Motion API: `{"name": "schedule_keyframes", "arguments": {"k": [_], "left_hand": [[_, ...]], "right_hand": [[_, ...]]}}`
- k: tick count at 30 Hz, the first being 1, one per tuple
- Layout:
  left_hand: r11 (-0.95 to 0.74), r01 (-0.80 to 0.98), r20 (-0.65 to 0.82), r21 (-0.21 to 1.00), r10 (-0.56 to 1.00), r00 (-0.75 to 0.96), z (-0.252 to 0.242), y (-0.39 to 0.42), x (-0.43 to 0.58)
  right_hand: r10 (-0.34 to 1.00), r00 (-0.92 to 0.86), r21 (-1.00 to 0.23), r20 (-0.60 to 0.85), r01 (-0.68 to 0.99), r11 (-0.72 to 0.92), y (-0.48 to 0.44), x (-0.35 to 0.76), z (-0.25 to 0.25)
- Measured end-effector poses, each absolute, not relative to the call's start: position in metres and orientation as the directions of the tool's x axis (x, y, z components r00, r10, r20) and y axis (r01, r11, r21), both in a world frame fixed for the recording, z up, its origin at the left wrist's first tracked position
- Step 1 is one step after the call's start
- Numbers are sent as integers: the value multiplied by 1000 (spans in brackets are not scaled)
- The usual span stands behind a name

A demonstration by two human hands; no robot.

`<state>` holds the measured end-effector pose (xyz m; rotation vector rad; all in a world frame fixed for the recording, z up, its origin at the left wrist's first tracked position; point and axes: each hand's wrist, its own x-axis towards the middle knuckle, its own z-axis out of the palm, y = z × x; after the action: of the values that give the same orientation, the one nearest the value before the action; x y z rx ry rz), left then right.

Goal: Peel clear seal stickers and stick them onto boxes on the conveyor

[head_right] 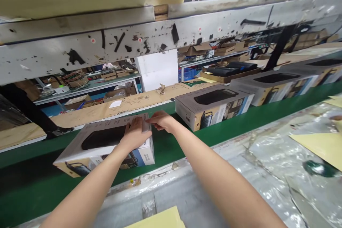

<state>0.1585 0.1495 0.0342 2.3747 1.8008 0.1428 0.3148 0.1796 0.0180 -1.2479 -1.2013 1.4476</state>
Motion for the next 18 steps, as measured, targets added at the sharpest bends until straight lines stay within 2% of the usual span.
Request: {"name": "schedule_keyframes", "arguments": {"k": [4, 9, 13, 16, 18], "left_hand": [[-247, 957, -86, 151, 961, 261, 37, 150, 156], [-242, 958, -87, 150, 962, 257, 37, 151, 152], [-228, 960, -80, 164, 967, 244, 35, 152, 148], [-220, 960, -79, 175, 969, 236, 35, 150, 146], [-220, 959, -73, 181, 969, 236, 37, 149, 145]], "right_hand": [[975, -148, -985, -168, 69, -160, 185, 307, 20], [977, -139, -979, -163, 147, -143, 183, 298, 24], [982, -117, -955, -148, 275, -112, 185, 292, 24], [996, -57, -907, -69, 420, -39, 183, 290, 22], [998, 0, -851, 62, 522, 53, 176, 289, 20]]}}
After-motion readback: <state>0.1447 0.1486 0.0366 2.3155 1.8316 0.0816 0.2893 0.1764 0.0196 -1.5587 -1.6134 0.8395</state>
